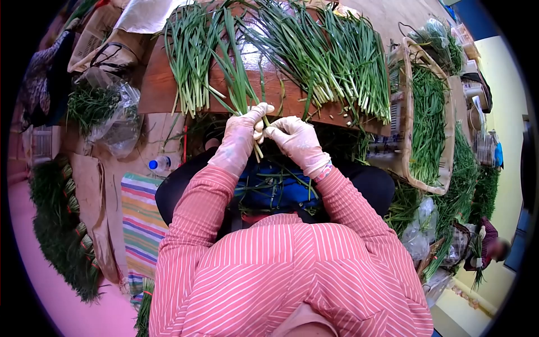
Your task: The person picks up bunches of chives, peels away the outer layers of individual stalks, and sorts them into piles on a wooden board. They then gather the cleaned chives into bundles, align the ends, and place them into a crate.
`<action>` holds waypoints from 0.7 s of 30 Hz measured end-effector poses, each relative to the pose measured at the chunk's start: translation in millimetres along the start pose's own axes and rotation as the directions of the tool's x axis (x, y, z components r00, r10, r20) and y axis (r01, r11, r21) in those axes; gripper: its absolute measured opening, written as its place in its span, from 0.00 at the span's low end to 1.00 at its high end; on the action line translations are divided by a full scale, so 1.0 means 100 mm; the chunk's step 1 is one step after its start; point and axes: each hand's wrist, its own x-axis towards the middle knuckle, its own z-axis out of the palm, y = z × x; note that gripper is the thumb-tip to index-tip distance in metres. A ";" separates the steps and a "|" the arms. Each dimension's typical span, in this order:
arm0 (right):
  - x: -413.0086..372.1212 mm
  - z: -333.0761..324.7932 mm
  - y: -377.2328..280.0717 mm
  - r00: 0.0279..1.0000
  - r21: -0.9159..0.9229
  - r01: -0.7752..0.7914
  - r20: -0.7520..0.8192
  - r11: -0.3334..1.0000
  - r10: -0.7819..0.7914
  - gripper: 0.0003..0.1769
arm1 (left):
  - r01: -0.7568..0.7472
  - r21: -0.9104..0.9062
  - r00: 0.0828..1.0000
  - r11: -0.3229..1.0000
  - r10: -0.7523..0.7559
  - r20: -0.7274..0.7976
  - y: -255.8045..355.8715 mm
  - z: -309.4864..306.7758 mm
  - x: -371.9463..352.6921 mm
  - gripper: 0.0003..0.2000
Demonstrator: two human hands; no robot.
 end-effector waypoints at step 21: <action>-0.45 -0.35 0.36 0.977 -0.702 -0.209 -0.126 0.680 0.171 0.09 | -0.112 -0.079 0.991 0.991 0.106 -0.084 0.16 -0.18 0.10 0.13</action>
